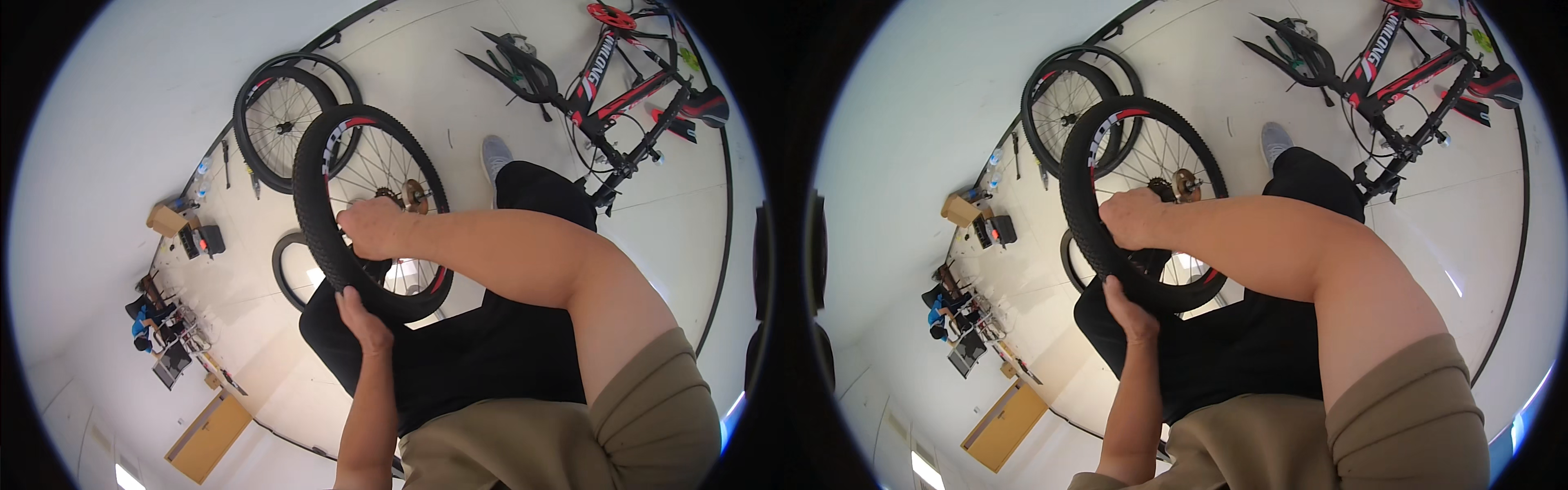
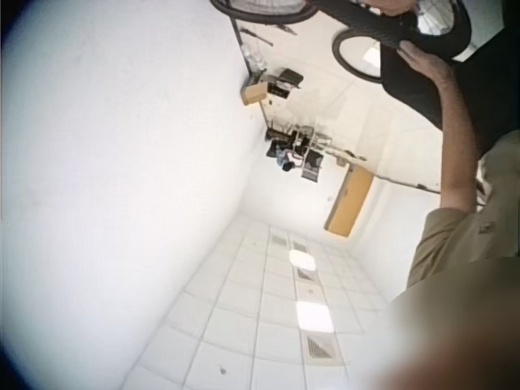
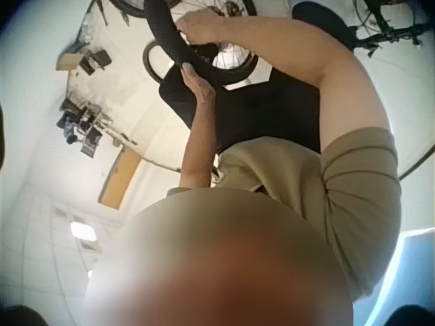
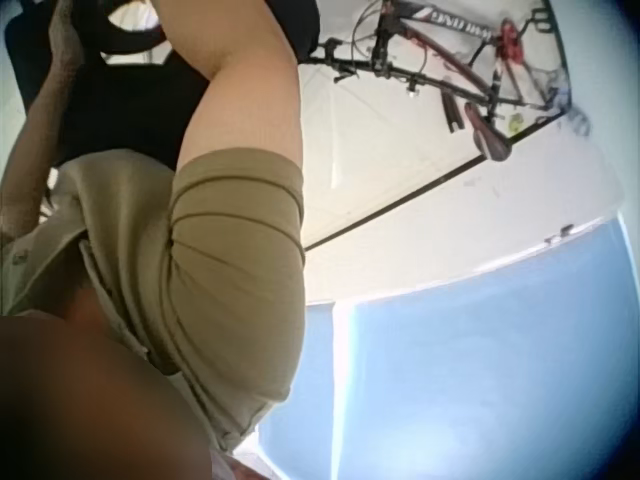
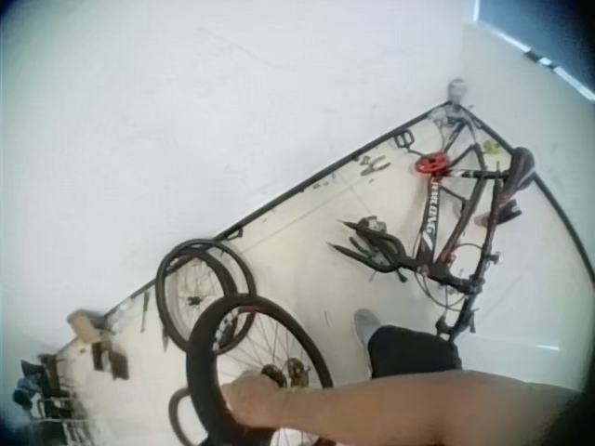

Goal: The person removes a bicycle tire from a wheel using tire levers, then installs a new tire onto the same wheel by hand and with tire levers. The person works while seated on a chair on the floor.

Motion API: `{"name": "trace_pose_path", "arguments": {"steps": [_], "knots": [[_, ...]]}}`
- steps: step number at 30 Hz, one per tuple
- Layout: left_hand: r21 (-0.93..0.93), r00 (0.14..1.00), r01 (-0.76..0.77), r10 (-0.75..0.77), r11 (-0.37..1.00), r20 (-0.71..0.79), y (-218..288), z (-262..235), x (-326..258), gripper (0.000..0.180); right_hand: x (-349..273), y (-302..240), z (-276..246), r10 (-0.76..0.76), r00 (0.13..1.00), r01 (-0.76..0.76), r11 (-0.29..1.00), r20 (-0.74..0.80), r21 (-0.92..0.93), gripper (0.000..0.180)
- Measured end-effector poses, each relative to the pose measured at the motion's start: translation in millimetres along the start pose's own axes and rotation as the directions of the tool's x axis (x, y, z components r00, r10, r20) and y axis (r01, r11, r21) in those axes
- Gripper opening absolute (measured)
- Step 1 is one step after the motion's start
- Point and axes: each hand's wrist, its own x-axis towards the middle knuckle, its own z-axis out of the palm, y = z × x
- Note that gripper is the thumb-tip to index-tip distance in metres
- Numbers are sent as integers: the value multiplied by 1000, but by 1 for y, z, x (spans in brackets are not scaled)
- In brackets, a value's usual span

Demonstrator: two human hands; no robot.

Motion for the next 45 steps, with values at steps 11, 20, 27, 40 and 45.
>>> {"name": "trace_pose_path", "arguments": {"steps": [11,20,27,40,45], "knots": [[212,966,175,-209,961,150,109,55,70,46,8,3,-28,25,999,-25,1000,48,6,35],[294,980,63,-114,954,161,129,100,81,54,21,24,-50,14,993,-25,996,-121,-88,25],[241,991,41,-69,970,111,108,81,69,51,27,26,-37,-44,996,29,981,-77,-191,24],[191,998,2,-14,982,62,81,62,53,42,29,25,-16,23,995,-26,999,-101,-32,31],[109,998,-4,-4,994,67,75,58,45,39,27,20,-21,85,995,-83,996,-51,32,28]]}}
